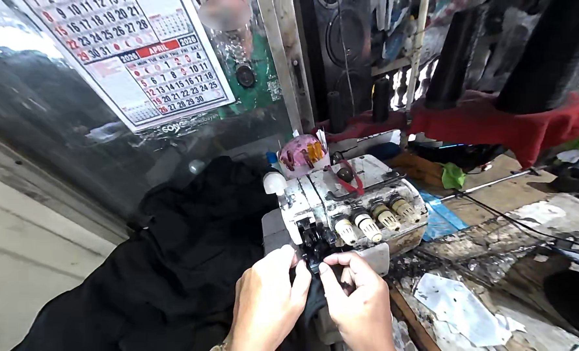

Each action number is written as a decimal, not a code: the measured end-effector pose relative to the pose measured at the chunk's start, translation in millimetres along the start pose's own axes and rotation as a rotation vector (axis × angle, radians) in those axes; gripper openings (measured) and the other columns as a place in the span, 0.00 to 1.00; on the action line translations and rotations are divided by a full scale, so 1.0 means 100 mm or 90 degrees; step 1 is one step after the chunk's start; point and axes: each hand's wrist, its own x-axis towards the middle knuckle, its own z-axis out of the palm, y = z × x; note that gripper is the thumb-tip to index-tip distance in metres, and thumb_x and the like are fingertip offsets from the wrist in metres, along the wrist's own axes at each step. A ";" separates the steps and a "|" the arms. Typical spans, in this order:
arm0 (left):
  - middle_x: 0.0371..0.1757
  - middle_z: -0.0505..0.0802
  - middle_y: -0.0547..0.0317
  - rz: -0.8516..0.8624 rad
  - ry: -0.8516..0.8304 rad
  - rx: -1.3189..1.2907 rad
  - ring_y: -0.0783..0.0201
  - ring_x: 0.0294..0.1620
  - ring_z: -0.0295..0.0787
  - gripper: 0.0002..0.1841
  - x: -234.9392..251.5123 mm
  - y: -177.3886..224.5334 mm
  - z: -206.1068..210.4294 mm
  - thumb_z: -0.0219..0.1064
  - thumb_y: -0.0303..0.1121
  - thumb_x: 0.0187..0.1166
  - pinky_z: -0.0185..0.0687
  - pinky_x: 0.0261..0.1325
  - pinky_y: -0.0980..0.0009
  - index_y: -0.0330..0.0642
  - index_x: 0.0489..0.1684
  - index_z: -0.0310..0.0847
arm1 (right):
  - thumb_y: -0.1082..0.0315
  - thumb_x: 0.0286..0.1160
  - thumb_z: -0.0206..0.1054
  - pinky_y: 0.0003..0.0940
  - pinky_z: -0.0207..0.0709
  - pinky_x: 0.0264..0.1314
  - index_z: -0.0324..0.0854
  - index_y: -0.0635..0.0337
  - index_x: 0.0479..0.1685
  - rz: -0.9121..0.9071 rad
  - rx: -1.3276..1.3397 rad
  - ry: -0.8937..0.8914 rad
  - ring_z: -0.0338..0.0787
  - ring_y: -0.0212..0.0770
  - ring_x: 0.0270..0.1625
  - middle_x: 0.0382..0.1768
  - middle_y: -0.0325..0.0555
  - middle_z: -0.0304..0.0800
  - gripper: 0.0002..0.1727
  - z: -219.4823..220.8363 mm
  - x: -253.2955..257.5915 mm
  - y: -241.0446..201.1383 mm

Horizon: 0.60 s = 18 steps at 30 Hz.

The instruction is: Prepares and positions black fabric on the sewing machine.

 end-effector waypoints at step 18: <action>0.62 0.93 0.61 0.306 0.013 -0.062 0.57 0.70 0.84 0.15 -0.46 0.05 -0.31 0.66 0.51 0.83 0.76 0.73 0.55 0.54 0.54 0.91 | 0.51 0.88 0.55 0.44 0.80 0.26 0.84 0.27 0.71 -0.303 -0.339 -0.414 0.88 0.41 0.29 0.33 0.39 0.87 0.19 -0.84 0.16 -0.14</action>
